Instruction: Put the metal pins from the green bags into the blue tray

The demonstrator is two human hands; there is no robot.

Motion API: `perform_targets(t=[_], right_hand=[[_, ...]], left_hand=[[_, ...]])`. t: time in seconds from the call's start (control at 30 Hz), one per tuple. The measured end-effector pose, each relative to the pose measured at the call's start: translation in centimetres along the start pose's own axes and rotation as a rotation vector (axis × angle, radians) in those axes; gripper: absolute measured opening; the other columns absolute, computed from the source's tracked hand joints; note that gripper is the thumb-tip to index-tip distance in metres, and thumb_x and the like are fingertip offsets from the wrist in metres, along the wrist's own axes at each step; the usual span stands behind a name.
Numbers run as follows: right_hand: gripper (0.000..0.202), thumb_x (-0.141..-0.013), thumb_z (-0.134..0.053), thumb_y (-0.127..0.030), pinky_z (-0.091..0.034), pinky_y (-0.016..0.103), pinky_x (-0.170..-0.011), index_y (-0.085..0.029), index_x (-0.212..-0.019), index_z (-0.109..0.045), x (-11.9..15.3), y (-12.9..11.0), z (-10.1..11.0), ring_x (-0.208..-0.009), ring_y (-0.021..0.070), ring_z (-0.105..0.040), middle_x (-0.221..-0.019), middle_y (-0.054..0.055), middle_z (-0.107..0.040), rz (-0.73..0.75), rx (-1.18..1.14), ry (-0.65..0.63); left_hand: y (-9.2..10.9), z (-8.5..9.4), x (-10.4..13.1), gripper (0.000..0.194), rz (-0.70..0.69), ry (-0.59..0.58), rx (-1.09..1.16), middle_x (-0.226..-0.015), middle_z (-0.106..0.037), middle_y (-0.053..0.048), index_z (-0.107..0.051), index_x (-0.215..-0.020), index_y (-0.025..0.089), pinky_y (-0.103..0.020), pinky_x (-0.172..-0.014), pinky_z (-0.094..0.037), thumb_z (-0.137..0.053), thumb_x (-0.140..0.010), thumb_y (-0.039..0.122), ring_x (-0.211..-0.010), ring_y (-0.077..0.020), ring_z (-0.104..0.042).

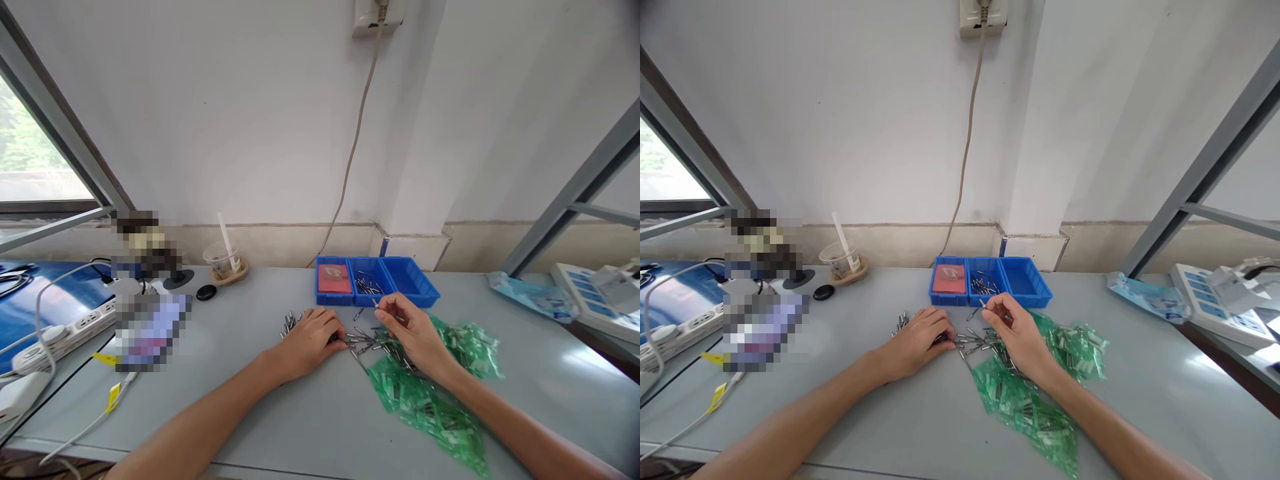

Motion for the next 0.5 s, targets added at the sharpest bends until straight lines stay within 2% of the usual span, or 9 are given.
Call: perform_targets(t=[0.13, 0.5], right_hand=[[0.029, -0.102, -0.056, -0.054, -0.043, 0.031, -0.063, -0.025, -0.1, -0.063, 0.11, -0.11, -0.09, -0.068, 0.0169, -0.049, -0.086, 0.0, -0.058, -0.037, 0.008, -0.02], [0.031, -0.104, -0.052, -0.054, -0.046, 0.032, -0.066, -0.026, -0.103, -0.065, 0.06, 0.04, -0.17, -0.071, 0.0182, -0.053, -0.087, 0.001, -0.061, -0.046, -0.013, -0.042]], left_hand=[[-0.06, -0.06, 0.0, 0.013, -0.01, -0.008, -0.006, -0.11, -0.064, -0.005, -0.063, -0.106, 0.02, -0.036, -0.093, -0.044, -0.059, -0.107, 0.033, -0.106, -0.023, -0.055], [0.28, -0.19, -0.2, 0.014, -0.034, 0.005, -0.067, -0.104, -0.065, -0.004, -0.062, -0.1, 0.019, -0.035, -0.089, -0.045, -0.064, -0.104, 0.032, -0.103, -0.0225, -0.056]])
Point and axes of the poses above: each hand's wrist, its own x-axis away from the middle knuckle, its own z-axis out of the back of the hand, y = z × x, the point moved 2 cm from there along -x, towards the middle knuckle
